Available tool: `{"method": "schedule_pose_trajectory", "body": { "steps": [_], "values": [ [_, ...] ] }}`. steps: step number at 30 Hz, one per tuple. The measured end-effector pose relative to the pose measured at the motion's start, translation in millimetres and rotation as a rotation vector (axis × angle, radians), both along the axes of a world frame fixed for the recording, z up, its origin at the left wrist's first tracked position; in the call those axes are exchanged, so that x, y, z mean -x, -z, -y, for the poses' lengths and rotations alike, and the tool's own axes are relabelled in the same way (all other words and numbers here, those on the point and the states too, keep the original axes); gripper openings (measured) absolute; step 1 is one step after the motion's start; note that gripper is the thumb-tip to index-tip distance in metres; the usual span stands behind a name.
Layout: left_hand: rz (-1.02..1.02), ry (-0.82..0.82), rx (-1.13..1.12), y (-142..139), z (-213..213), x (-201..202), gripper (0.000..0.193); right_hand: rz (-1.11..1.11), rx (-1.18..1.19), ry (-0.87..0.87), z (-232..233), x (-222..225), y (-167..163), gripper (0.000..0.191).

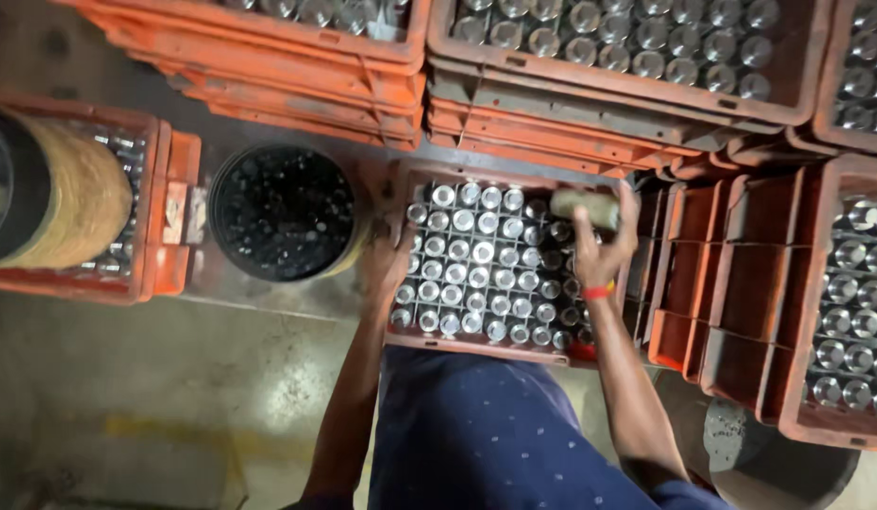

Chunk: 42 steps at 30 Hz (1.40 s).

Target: The person repeatedly picks small metal parts from a tray, rubs them with a dark abrasive, and places them back. They also use a cylindrical roller to rub the parts in the tray. The person moves a bucket of parts to a different location and continues the cleaning process.

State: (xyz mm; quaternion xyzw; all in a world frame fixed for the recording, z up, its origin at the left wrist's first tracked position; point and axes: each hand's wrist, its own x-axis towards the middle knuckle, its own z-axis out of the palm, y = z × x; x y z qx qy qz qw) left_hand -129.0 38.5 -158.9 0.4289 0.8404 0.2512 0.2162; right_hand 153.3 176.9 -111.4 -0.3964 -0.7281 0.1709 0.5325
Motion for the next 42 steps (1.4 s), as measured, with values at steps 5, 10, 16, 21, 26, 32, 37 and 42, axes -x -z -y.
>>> {"method": "schedule_pose_trajectory", "body": {
  "steps": [5,10,16,21,26,32,37,42],
  "values": [
    [0.13,-0.099,0.107,-4,-4,0,0.083,0.301,0.05,-0.093,37,-16,2,0.041],
    [0.148,-0.104,-0.022,-3,-5,-3,0.076,0.051,-0.045,0.215,24,-42,-3,0.06],
    [0.077,0.109,0.092,0,-7,1,0.065,0.056,0.156,0.071,14,-47,-7,0.056],
    [0.142,-0.119,-0.057,-1,-6,1,0.083,0.265,0.144,0.012,16,-40,-11,0.052],
    [0.361,-0.131,0.294,-5,-8,-1,0.083,0.083,0.088,0.039,46,-32,-4,0.053],
    [0.249,-0.186,-0.022,9,-6,-2,0.085,0.222,0.127,-0.006,65,-29,6,0.049],
    [0.166,-0.131,-0.085,23,-10,0,0.088,0.397,0.154,0.01,73,-45,2,0.05],
    [0.157,-0.155,-0.063,29,-13,2,0.084,0.171,0.141,0.029,97,-36,6,0.048]
  ]
}}
